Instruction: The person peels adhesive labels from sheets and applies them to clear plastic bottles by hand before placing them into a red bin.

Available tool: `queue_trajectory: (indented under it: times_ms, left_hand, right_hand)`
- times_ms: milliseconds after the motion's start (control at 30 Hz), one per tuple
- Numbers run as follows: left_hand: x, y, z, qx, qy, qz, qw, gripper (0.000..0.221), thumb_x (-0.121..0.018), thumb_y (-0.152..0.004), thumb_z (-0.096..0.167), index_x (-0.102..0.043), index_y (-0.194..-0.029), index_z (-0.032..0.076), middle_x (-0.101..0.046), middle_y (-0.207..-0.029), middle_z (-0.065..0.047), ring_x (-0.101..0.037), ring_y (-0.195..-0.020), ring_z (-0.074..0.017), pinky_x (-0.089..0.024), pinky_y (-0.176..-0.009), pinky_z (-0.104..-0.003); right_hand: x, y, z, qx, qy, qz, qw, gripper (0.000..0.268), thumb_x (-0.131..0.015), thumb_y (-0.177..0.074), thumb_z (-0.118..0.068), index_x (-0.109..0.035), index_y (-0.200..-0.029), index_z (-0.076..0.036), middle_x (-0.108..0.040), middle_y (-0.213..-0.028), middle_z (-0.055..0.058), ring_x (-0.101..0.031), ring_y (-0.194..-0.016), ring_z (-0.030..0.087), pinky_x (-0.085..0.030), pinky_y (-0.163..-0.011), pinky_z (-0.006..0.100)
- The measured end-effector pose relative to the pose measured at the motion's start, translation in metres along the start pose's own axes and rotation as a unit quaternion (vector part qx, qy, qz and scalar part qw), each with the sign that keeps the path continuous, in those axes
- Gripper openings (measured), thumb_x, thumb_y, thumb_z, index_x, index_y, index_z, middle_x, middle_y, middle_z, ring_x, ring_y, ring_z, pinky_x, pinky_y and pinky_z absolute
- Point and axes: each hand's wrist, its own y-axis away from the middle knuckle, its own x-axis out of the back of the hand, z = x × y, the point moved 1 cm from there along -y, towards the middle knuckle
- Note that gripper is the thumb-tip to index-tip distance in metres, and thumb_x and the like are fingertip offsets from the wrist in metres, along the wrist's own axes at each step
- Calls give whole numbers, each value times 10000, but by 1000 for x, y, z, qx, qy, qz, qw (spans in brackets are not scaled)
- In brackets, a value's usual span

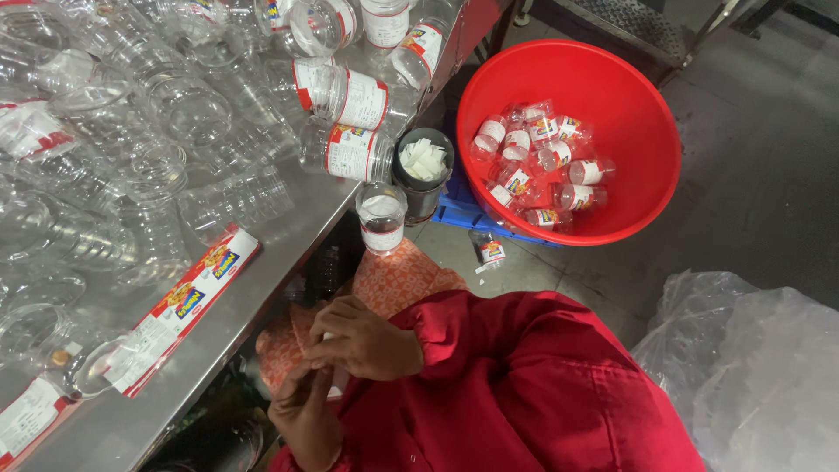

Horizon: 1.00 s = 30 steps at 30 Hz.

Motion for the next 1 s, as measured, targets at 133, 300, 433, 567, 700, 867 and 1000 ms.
queue_trajectory:
  times_ms: [133, 300, 433, 567, 700, 867, 1000]
  left_hand:
    - [-10, 2, -4, 13, 37, 27, 999, 179, -672, -930, -69, -729, -1100, -59, -764, -989, -124, -719, -881, -147, -578, -783, -259]
    - [-13, 6, 0, -66, -53, 16, 996, 163, -708, -925, -100, -735, -1084, -75, -760, -1028, -145, -711, -942, -143, -581, -851, -258]
    - [-13, 8, -4, -96, -58, 10, 994, 187, -702, -896, -111, -721, -1077, -67, -762, -1057, -142, -722, -976, -146, -587, -886, -265]
    - [-11, 8, -14, -90, -62, 35, 993, 198, -716, -887, -121, -725, -1079, -72, -746, -1055, -151, -711, -972, -151, -582, -897, -274]
    - [-12, 7, -13, -64, -53, 37, 996, 177, -709, -893, -113, -724, -1063, -68, -758, -1027, -149, -727, -941, -154, -603, -854, -275]
    - [-12, 11, -7, -56, -63, 8, 996, 180, -706, -902, -117, -743, -1072, -72, -767, -989, -138, -713, -889, -137, -584, -782, -255]
    - [-11, 9, -13, -49, -34, 19, 998, 171, -711, -887, -127, -731, -1048, -74, -746, -976, -115, -706, -886, -132, -590, -781, -263]
  right_hand:
    - [-1, 2, 2, 19, 41, -4, 999, 264, -720, -889, -122, -704, -1151, -147, -602, -1143, 8, -579, -1183, 226, -415, -1087, 434]
    - [3, 0, 6, -54, -47, -46, 996, 146, -695, -883, -119, -690, -1029, -128, -605, -1077, 29, -580, -1073, 247, -411, -1000, 421]
    - [4, -1, 15, -115, -167, -59, 977, 89, -680, -990, -206, -688, -994, -118, -602, -1004, 20, -594, -1025, 226, -449, -951, 379]
    - [5, 1, 18, -123, -220, -60, 966, 137, -651, -1029, -257, -695, -1022, -128, -613, -995, -3, -600, -978, 191, -480, -929, 354]
    - [12, 0, 9, -29, -93, -29, 995, 137, -705, -938, -262, -674, -987, -138, -569, -988, 21, -564, -953, 222, -439, -869, 378]
    - [15, -1, 3, 38, 19, -38, 998, 221, -718, -944, -287, -683, -1066, -106, -563, -995, 43, -557, -941, 251, -462, -864, 392]
    - [15, 2, 2, -78, -109, -21, 991, 117, -651, -1029, -241, -702, -1023, -136, -574, -990, 45, -616, -979, 234, -502, -865, 362]
